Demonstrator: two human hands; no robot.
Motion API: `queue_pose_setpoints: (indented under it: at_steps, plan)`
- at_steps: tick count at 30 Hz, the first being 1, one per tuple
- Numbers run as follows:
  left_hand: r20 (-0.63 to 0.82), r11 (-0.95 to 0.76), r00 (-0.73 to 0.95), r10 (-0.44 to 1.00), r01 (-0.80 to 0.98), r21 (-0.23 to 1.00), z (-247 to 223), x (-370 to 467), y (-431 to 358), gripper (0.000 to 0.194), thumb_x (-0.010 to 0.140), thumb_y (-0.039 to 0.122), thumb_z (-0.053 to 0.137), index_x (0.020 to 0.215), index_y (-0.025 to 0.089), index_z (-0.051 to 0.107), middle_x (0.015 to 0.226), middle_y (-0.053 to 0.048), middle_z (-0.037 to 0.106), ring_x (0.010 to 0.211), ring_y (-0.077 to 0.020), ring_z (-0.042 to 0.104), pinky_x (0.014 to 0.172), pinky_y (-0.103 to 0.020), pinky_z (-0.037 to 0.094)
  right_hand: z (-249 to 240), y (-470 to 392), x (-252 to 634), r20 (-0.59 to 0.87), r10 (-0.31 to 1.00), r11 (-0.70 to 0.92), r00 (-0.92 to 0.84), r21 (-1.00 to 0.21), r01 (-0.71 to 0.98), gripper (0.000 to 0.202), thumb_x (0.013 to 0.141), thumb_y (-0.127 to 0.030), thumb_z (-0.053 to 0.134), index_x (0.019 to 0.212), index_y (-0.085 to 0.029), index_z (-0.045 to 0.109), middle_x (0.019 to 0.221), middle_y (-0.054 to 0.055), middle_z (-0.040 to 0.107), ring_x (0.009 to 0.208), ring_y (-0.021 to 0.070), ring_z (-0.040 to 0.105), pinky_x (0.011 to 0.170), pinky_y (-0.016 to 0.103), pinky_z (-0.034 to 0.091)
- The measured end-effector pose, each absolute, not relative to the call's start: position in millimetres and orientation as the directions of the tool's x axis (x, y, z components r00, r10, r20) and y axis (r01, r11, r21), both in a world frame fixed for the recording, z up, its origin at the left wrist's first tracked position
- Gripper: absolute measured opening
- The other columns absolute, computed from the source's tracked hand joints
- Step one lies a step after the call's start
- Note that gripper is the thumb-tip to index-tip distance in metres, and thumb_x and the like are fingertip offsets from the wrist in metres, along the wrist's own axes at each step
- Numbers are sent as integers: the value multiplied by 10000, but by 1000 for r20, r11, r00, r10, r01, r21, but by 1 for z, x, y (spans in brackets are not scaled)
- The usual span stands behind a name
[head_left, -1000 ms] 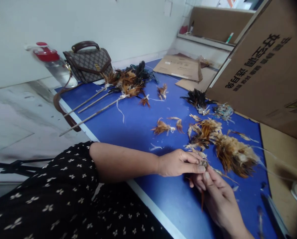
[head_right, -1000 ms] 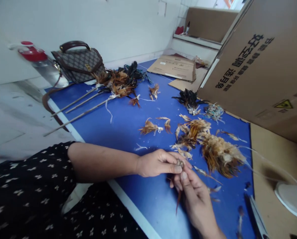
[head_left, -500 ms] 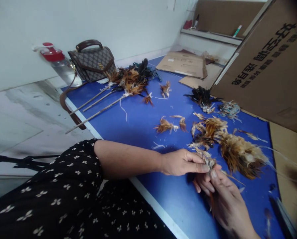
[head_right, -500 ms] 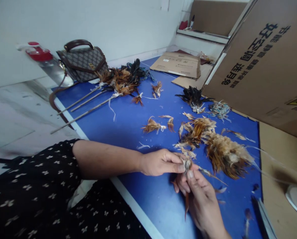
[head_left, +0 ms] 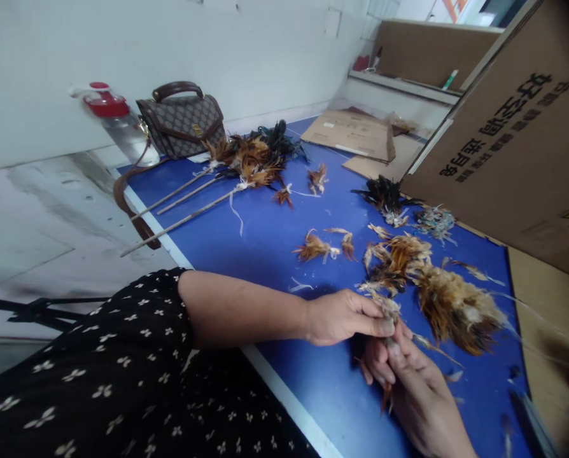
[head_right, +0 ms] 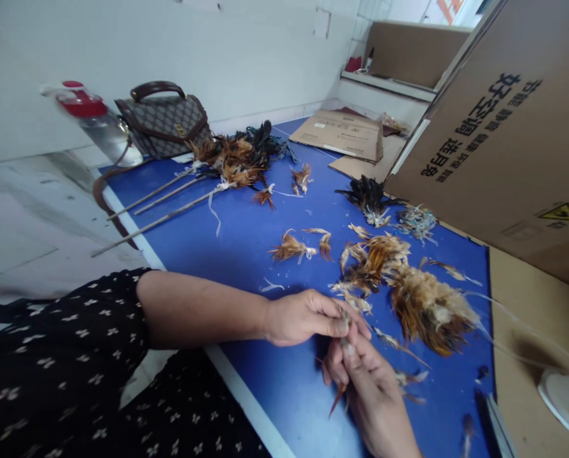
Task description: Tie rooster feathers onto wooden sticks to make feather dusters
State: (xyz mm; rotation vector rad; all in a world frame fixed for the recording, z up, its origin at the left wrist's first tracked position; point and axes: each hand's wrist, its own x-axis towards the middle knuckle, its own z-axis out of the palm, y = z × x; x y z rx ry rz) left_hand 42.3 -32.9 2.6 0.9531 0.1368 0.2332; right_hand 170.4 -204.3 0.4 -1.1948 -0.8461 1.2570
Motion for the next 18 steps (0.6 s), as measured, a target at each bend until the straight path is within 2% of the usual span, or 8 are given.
queue_pose_setpoints:
  at_steps: [3, 5, 8, 12, 15, 18]
  plan:
    - [23, 611, 923, 384, -273, 743, 4, 45, -28, 538, 786, 635, 1034, 871, 145, 829, 1098, -143, 843, 1139, -241, 767, 1215, -434, 525, 2, -206, 175, -122, 976, -93, 182, -983, -158, 487, 1154, -610, 626, 860, -226, 680, 731, -3, 460, 705, 180, 465, 690, 346, 452]
    - [4, 658, 900, 437, -322, 680, 8, 46, -20, 523, 762, 578, 1066, 887, 141, 805, 1049, -138, 847, 1105, -252, 781, 1191, -453, 529, 5, -207, 179, -108, 969, -90, 220, -992, -91, 500, 1161, -607, 618, 842, -225, 669, 728, 1, 487, 705, 179, 485, 689, 340, 449]
    - [-36, 711, 882, 471, -355, 608, 18, 45, -11, 432, 835, 457, 1042, 915, 132, 768, 995, -120, 835, 1023, -251, 812, 1097, -444, 582, 18, -210, 185, -112, 956, -129, 273, -991, 47, 543, 1153, -654, 620, 819, -227, 661, 734, 12, 541, 713, 182, 525, 693, 335, 449]
    - [-195, 752, 849, 491, -300, 588, 25, 43, -7, 223, 1027, 276, 861, 927, 129, 725, 863, -48, 755, 838, -189, 802, 898, -345, 629, 53, -221, 199, -105, 943, -206, 315, -930, 305, 577, 1089, -754, 678, 851, -231, 730, 740, 29, 616, 683, 181, 550, 644, 314, 454]
    - [-279, 778, 842, 462, -234, 584, 25, 44, -10, 171, 1054, 214, 813, 940, 118, 728, 808, -24, 710, 738, -158, 771, 772, -291, 620, 75, -232, 234, -33, 920, -247, 390, -822, 512, 521, 1076, -739, 686, 946, -246, 788, 789, 48, 700, 731, 217, 642, 683, 334, 521]
    - [-272, 782, 868, 415, -187, 595, 22, 45, -14, 160, 1040, 201, 837, 949, 94, 759, 788, -30, 715, 739, -146, 772, 792, -278, 625, 76, -239, 298, 224, 809, -350, 544, -560, 751, 417, 1011, -653, 743, 1120, -259, 826, 1065, 101, 816, 920, 282, 755, 812, 396, 576]
